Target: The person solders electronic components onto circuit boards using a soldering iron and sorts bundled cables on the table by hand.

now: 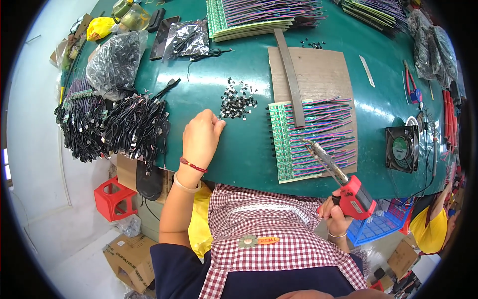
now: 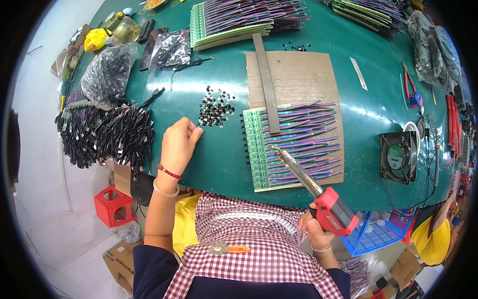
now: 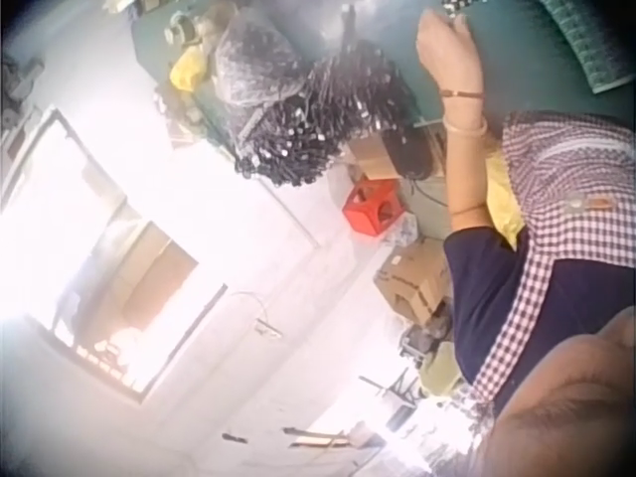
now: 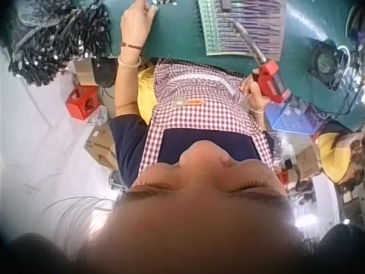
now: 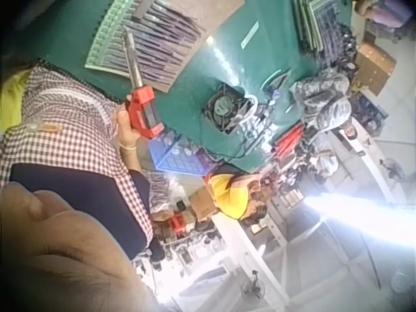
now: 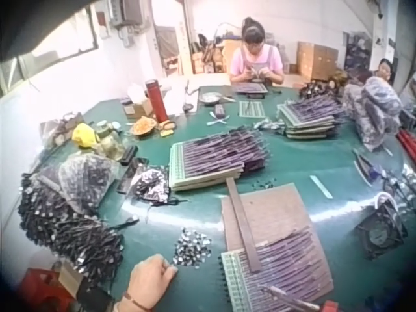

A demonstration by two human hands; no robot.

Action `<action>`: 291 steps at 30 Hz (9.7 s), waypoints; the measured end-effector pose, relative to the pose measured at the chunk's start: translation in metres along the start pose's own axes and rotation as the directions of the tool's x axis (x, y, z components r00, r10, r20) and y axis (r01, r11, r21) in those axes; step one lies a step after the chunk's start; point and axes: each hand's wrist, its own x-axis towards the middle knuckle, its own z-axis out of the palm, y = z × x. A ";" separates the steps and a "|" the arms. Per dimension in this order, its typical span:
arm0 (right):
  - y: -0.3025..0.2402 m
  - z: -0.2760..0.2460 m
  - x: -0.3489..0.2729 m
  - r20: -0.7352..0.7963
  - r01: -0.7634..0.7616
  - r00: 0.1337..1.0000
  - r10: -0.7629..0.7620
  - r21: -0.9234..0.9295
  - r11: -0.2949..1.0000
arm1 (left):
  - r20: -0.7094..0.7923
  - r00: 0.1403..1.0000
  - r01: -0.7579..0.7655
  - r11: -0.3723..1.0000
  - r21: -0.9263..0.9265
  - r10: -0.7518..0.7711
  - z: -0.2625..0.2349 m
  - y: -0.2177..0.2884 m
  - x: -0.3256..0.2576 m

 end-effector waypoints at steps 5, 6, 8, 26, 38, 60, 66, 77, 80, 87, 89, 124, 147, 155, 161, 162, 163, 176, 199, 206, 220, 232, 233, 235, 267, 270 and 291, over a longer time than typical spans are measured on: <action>-0.001 0.006 0.002 -0.008 0.013 1.000 -0.013 0.031 0.999 | -0.148 0.965 -0.205 0.976 0.077 0.214 0.005 -0.008 -0.005; -0.001 0.007 0.003 -0.021 0.021 1.000 -0.020 0.037 0.999 | -0.149 0.967 -0.202 0.979 0.034 0.205 0.002 -0.005 -0.007; 0.001 0.009 0.004 -0.015 0.020 1.000 -0.019 0.060 0.998 | -0.151 0.968 -0.204 0.979 -0.008 0.201 -0.002 0.005 -0.014; -0.006 0.062 0.027 0.000 -0.081 0.997 0.081 -0.056 0.995 | 0.016 0.913 -0.220 0.524 -0.823 0.408 0.006 0.120 -0.104; 0.008 0.050 0.026 0.093 -0.023 0.992 0.085 -0.527 0.850 | 0.332 0.797 -0.251 0.775 -0.580 0.506 -0.015 0.103 -0.091; 0.002 0.052 0.033 0.248 0.007 0.966 0.077 -0.321 0.947 | 0.517 0.728 -0.138 0.836 -0.531 0.449 -0.014 0.106 -0.087; 0.000 0.048 0.032 0.301 0.119 0.954 -0.018 -0.322 0.939 | 0.489 0.705 -0.213 0.811 -0.545 0.514 -0.013 0.105 -0.088; 0.002 0.047 0.030 0.380 0.124 0.924 0.027 -0.366 0.923 | 0.467 0.712 -0.228 0.802 -0.552 0.525 -0.003 0.089 -0.094; -0.003 0.046 0.029 0.306 0.074 0.950 0.065 -0.420 0.905 | 0.483 0.707 -0.166 0.784 -0.598 0.517 -0.008 0.097 -0.089; -0.002 0.003 0.018 0.082 -0.204 0.973 0.216 -0.136 0.970 | 0.732 0.669 0.572 0.539 -0.618 0.130 0.009 0.061 -0.056; -0.005 -0.006 0.010 0.009 -0.209 0.978 0.209 -0.018 0.978 | 0.735 0.667 0.573 0.544 -0.613 0.125 0.012 0.059 -0.051; 0.007 -0.027 -0.018 0.077 -0.272 0.955 0.287 -0.160 0.949 | 0.795 0.568 0.603 0.549 -0.578 0.213 0.028 0.057 -0.032; 0.014 -0.040 -0.025 0.154 -0.223 0.948 0.280 -0.306 0.925 | 0.780 0.589 0.572 0.572 -0.587 0.211 0.028 0.057 -0.033; 0.007 -0.026 -0.024 0.097 -0.259 0.958 0.271 -0.121 0.958 | 0.771 0.607 0.564 0.579 -0.588 0.191 0.028 0.058 -0.033; 0.008 -0.024 -0.026 0.058 -0.289 0.952 0.301 -0.157 0.944 | 0.765 0.610 0.568 0.560 -0.603 0.206 0.029 0.057 -0.033; 0.008 -0.024 -0.027 0.041 -0.298 0.951 0.307 -0.148 0.943 | 0.765 0.610 0.568 0.559 -0.603 0.206 0.030 0.057 -0.033; 0.008 -0.024 -0.028 0.025 -0.308 0.949 0.314 -0.138 0.941 | 0.765 0.612 0.567 0.562 -0.602 0.201 0.030 0.057 -0.033; -0.010 -0.021 -0.030 0.022 -0.237 0.970 0.243 -0.166 0.957 | 0.755 0.625 0.545 0.581 -0.605 0.200 0.029 0.055 -0.034; -0.109 -0.155 0.022 -0.469 0.587 0.528 -0.708 -0.401 0.704 | 0.777 0.623 0.564 0.635 -0.528 0.093 0.020 0.063 -0.036; -0.099 -0.146 0.035 -0.677 0.351 0.516 -0.526 -0.393 0.850 | 0.760 0.640 0.562 0.607 -0.562 0.112 0.023 0.063 -0.039; 0.003 -0.013 -0.014 0.041 -0.147 0.986 0.159 -0.205 0.968 | 0.776 0.609 0.555 0.609 -0.567 0.167 0.027 0.061 -0.032; 0.008 -0.022 -0.026 0.119 -0.262 0.952 0.282 -0.159 0.952 | 0.760 0.628 0.542 0.605 -0.584 0.171 0.030 0.057 -0.034; 0.009 -0.024 -0.028 0.119 -0.262 0.952 0.282 -0.159 0.952 | 0.760 0.628 0.542 0.604 -0.583 0.170 0.030 0.058 -0.034; 0.011 -0.025 -0.031 0.094 -0.245 0.959 0.266 -0.188 0.951 | 0.767 0.616 0.531 0.624 -0.574 0.181 0.031 0.058 -0.034; -0.009 -0.005 -0.009 -0.041 0.049 0.998 -0.051 -0.034 0.998 | -0.083 0.853 -0.500 0.853 0.150 0.515 0.048 0.023 0.065; -0.009 -0.006 -0.003 -0.063 0.043 0.997 -0.044 -0.004 0.999 | -0.046 0.848 -0.524 0.848 0.080 0.529 0.023 0.034 0.070; -0.012 -0.001 0.010 -0.088 0.114 0.989 -0.117 -0.038 0.993 | -0.004 0.843 -0.534 0.836 -0.125 0.538 0.027 0.034 0.058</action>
